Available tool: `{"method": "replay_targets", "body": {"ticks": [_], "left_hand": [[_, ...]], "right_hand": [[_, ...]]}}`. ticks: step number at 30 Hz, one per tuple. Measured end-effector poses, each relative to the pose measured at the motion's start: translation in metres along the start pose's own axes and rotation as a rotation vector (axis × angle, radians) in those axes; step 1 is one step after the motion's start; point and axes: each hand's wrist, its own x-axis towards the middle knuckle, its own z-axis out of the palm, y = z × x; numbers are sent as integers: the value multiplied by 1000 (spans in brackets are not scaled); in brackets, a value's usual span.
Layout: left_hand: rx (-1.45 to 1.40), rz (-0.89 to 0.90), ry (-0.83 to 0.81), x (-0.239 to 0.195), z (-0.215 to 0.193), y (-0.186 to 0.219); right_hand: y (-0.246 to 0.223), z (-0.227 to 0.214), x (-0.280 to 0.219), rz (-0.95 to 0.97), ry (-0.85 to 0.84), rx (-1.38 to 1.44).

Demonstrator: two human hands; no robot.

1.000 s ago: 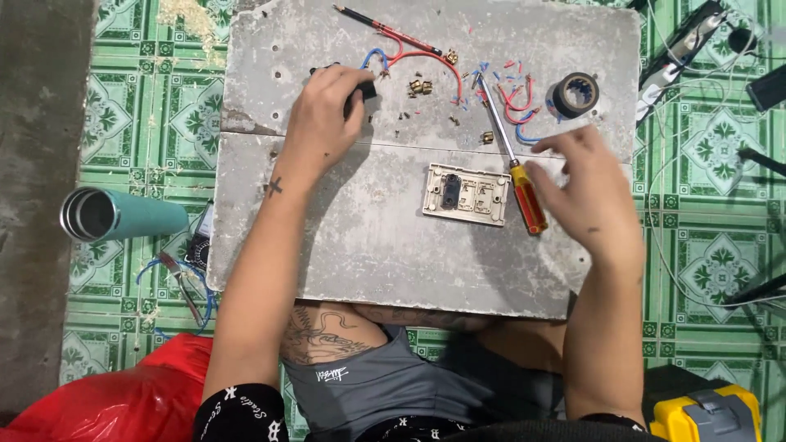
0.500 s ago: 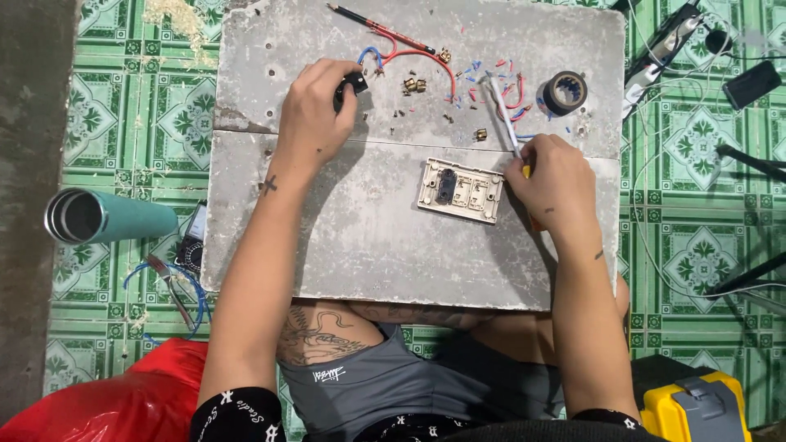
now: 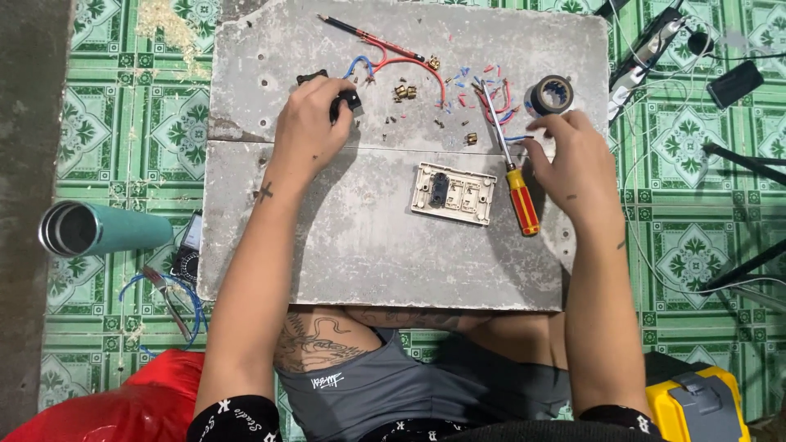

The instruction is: The person assembles an electrical switch plate by inserting a black switch module into the plate and securing it with a screwdriver. They then strip and connect blue wires to the switch terminals.

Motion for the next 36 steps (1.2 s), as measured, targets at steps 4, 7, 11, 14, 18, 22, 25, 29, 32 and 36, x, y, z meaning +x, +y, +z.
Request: {"method": "replay_targets", "body": {"ticks": [4,7,11,14,18,22,25,29,32,36], "left_hand": [[32,-19,-46,-1,2,2],[43,-15,-52,0,1,3],[26,-39,-56,-1,0,4],[41,-19,-57,0,1,3],[51,0,-55,1,1,5],[49,-2,-41,0,2,2],[49,10,-27,-1,3,1],[63,5,-26,0,4,1],[74,28,-7,-1,5,0],[78,46,3,-1,7,-2]], "right_hand": [[-13,-12,22,23,-156,-4],[-18,-6,40,14,-246,20],[4,21,51,-158,-102,-113],[25,33,53,-202,-40,-259],[18,31,49,-275,-82,-153],[28,38,54,-279,-9,-202],[31,38,53,-266,15,-238],[40,35,50,-287,126,-233],[38,24,47,-215,92,-97],[53,25,50,-234,137,22]]}}
